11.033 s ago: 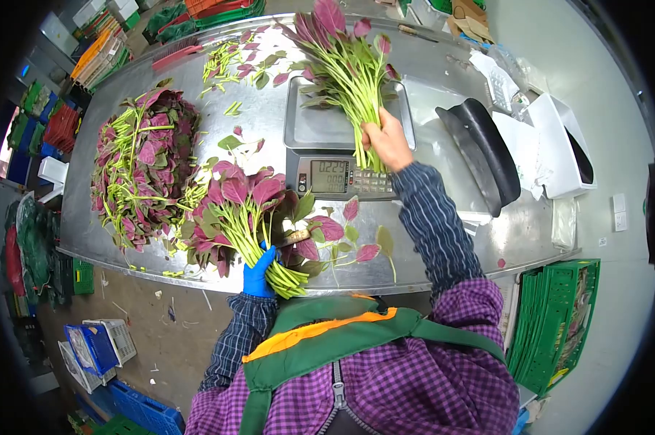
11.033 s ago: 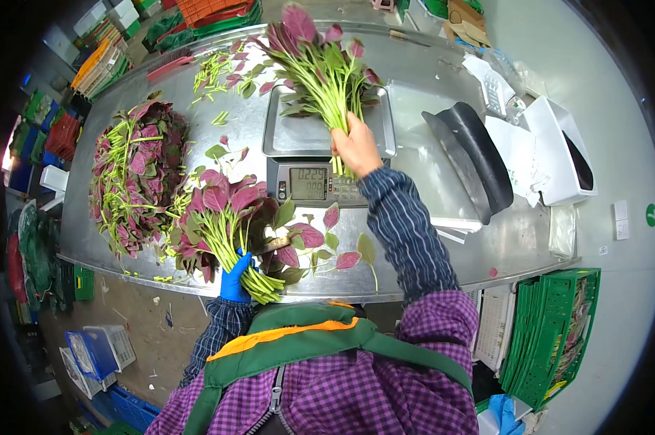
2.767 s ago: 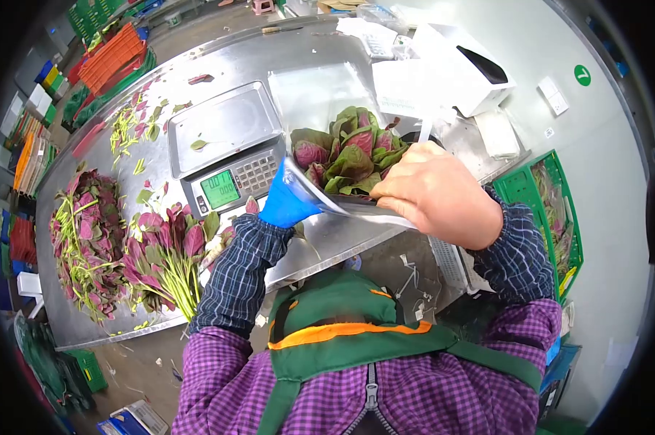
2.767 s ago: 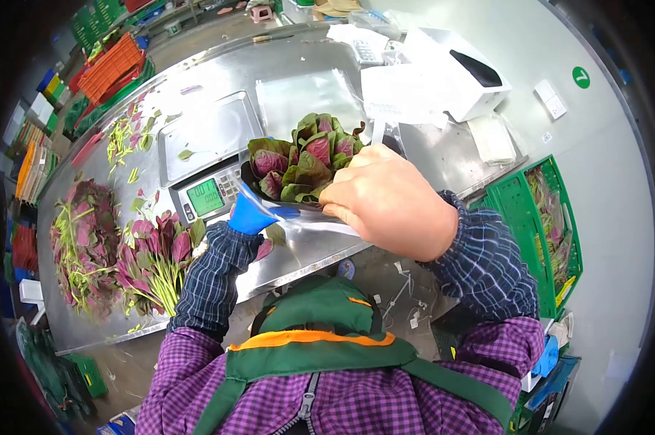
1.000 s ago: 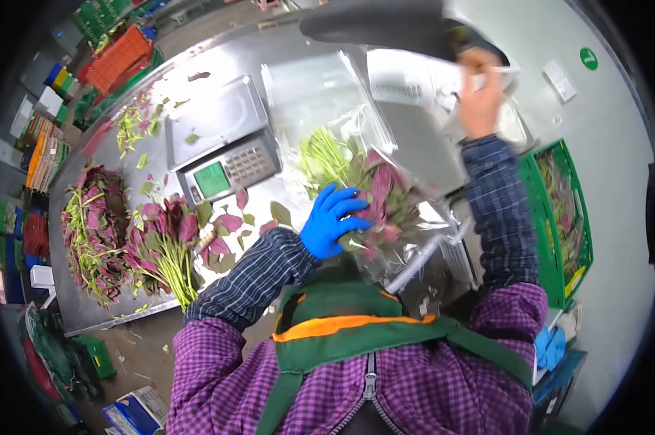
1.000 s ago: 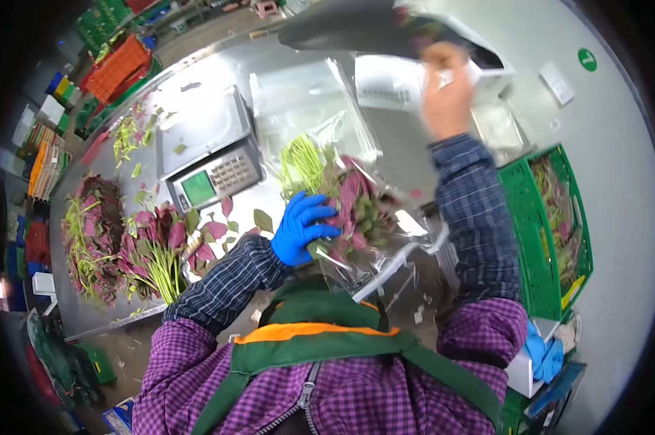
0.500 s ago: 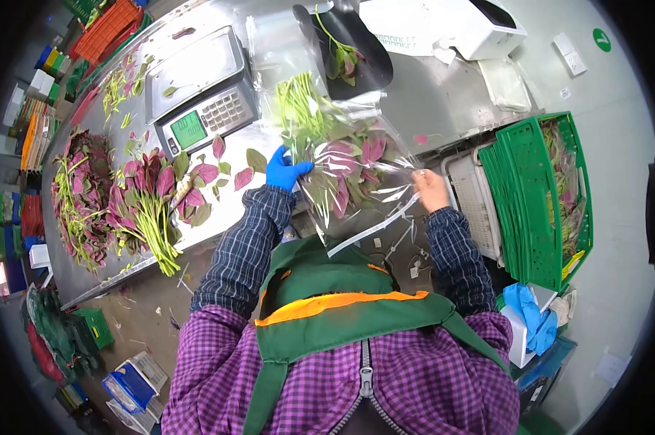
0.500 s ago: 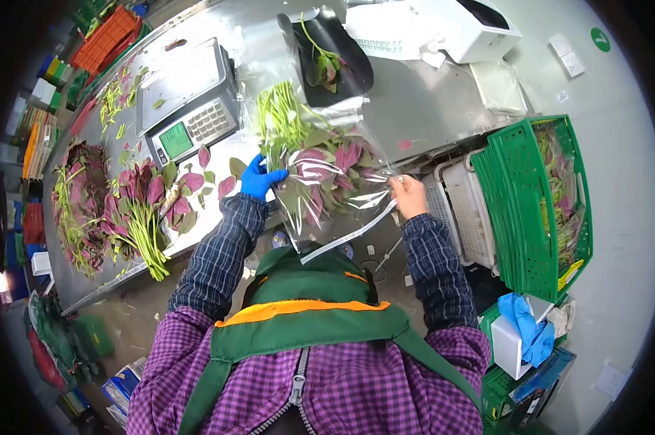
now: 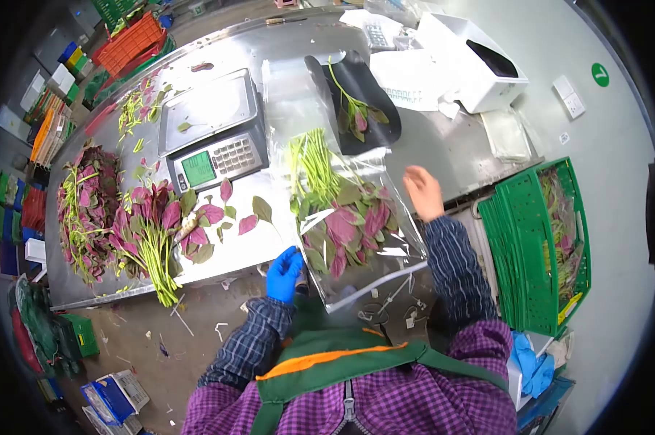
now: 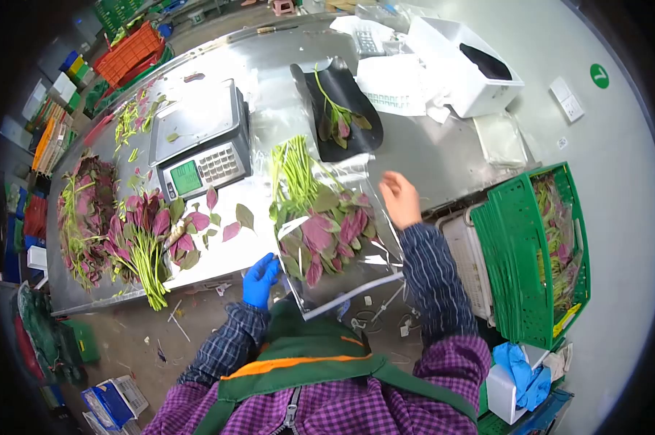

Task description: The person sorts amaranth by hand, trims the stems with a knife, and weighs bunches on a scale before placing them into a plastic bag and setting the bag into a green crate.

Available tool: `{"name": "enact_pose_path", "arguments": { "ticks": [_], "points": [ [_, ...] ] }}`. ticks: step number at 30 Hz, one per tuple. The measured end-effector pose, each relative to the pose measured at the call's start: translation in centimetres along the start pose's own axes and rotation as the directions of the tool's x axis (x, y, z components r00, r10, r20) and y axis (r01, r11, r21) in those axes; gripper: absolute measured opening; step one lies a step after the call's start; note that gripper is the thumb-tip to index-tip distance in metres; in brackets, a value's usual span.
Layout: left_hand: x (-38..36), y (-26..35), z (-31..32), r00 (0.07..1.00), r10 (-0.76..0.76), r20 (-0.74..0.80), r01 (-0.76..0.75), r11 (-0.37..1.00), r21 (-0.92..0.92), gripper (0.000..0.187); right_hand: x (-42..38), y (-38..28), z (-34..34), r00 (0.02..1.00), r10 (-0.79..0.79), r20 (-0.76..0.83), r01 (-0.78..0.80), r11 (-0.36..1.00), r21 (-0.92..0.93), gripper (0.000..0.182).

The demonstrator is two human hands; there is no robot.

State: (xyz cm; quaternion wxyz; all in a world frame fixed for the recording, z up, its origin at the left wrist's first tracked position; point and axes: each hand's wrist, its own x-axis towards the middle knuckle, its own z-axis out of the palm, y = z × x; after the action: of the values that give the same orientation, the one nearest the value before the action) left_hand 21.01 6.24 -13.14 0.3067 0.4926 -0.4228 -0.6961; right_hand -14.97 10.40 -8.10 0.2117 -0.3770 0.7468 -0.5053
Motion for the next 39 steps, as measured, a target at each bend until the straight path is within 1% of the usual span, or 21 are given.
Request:
{"name": "enact_pose_path", "arguments": {
  "ticks": [3, 5, 7, 9, 11, 13, 16, 19, 21, 23, 25, 27, 29, 30, 31, 33, 34, 35, 37, 38, 39],
  "points": [
    [1.9, -1.1, 0.4, 0.996, 0.085, 0.002, -0.085, 0.996, -0.003, 0.049, 9.1, 0.0, 5.5, 0.996, -0.089, -0.003, 0.089, 0.996, 0.023, 0.023],
    [2.9, 0.9, 1.6, 0.983, 0.175, -0.053, -0.17, 0.982, 0.076, 0.052, 14.7, -0.5, 8.9, 0.977, -0.194, -0.086, 0.18, 0.972, -0.149, 0.025],
    [4.2, 2.9, 1.9, 0.993, 0.115, -0.032, -0.112, 0.989, 0.095, 0.058, 20.1, -0.4, 12.1, 0.967, -0.21, -0.147, 0.142, 0.916, -0.374, 0.029],
    [6.0, 3.1, 2.1, 0.877, 0.466, 0.114, -0.474, 0.805, 0.356, 0.066, 25.1, 1.4, 14.7, 0.899, -0.412, -0.15, 0.248, 0.76, -0.601, 0.034],
    [7.3, 5.4, 2.8, 0.788, 0.55, 0.277, -0.615, 0.678, 0.402, 0.069, 27.7, 2.2, 16.9, 0.924, -0.352, -0.151, 0.162, 0.716, -0.679, 0.037],
    [8.4, 5.7, 3.2, 0.796, 0.494, 0.349, -0.603, 0.601, 0.525, 0.071, 28.5, 2.5, 18.3, 0.982, -0.109, -0.155, -0.064, 0.575, -0.815, 0.031],
    [9.9, 3.8, 2.7, 0.788, 0.429, 0.441, -0.615, 0.567, 0.548, 0.069, 28.5, 3.5, 18.8, 0.994, -0.082, -0.071, -0.024, 0.472, -0.881, 0.025],
    [9.5, 3.1, 2.2, 0.805, 0.448, 0.389, -0.592, 0.649, 0.477, 0.067, 28.0, 4.2, 17.6, 0.988, -0.108, -0.109, -0.02, 0.614, -0.789, 0.019],
    [8.2, 3.3, 1.8, 0.827, 0.445, 0.344, -0.562, 0.667, 0.489, 0.061, 24.8, 1.6, 14.9, 0.968, -0.221, -0.118, 0.071, 0.692, -0.719, 0.021],
    [6.4, 2.9, 1.3, 0.8, 0.503, 0.328, -0.6, 0.658, 0.455, 0.058, 21.0, -0.4, 10.6, 0.987, -0.152, -0.052, 0.088, 0.786, -0.612, 0.025],
    [3.8, 3.2, 1.3, 0.83, 0.454, 0.322, -0.556, 0.719, 0.418, 0.057, 15.8, -1.2, 5.5, 0.989, -0.099, 0.113, 0.12, 0.972, -0.201, 0.025],
    [1.0, 2.7, 1.8, 0.782, 0.514, 0.352, -0.622, 0.677, 0.393, 0.062, 7.4, -5.3, 0.7, 0.982, 0.034, 0.185, -0.044, 0.998, 0.051, 0.025],
    [-1.6, 3.4, 3.1, 0.73, 0.527, 0.434, -0.682, 0.598, 0.421, 0.072, -1.2, -8.0, -3.5, 0.958, 0.184, 0.222, -0.229, 0.953, 0.197, 0.025],
    [-2.6, 3.2, 3.7, 0.702, 0.526, 0.481, -0.713, 0.526, 0.464, 0.087, -5.2, -8.2, -5.2, 0.935, 0.272, 0.225, -0.327, 0.908, 0.261, 0.025],
    [-3.7, 3.3, 4.6, 0.693, 0.534, 0.484, -0.721, 0.517, 0.462, 0.087, -9.0, -7.9, -6.7, 0.904, 0.357, 0.237, -0.42, 0.848, 0.323, 0.025],
    [-5.6, 3.9, 6.6, 0.66, 0.469, 0.587, -0.735, 0.24, 0.634, 0.095, -16.7, -6.6, -8.6, 0.9, 0.369, 0.231, -0.435, 0.781, 0.448, 0.025],
    [-5.9, 3.6, 7.4, 0.666, 0.427, 0.612, -0.716, 0.135, 0.685, 0.096, -20.0, -6.0, -9.2, 0.886, 0.418, 0.201, -0.463, 0.771, 0.437, 0.024],
    [-5.6, 2.9, 7.8, 0.661, 0.438, 0.609, -0.716, 0.127, 0.686, 0.096, -23.1, -5.5, -9.7, 0.868, 0.466, 0.173, -0.493, 0.759, 0.426, 0.024],
    [-4.3, 1.1, 8.3, 0.608, 0.461, 0.647, -0.688, -0.101, 0.718, 0.091, -28.5, -4.3, -10.7, 0.825, 0.515, 0.233, -0.562, 0.703, 0.436, 0.022],
    [-3.9, 0.8, 8.5, 0.524, 0.554, 0.647, -0.708, -0.14, 0.693, 0.07, -30.6, -4.0, -10.7, 0.805, 0.534, 0.259, -0.593, 0.7, 0.398, 0.02],
    [-3.5, 0.8, 8.5, 0.519, 0.564, 0.642, -0.703, -0.146, 0.696, 0.07, -32.4, -3.8, -10.3, 0.782, 0.554, 0.284, -0.623, 0.695, 0.36, 0.019]
  ]
}}
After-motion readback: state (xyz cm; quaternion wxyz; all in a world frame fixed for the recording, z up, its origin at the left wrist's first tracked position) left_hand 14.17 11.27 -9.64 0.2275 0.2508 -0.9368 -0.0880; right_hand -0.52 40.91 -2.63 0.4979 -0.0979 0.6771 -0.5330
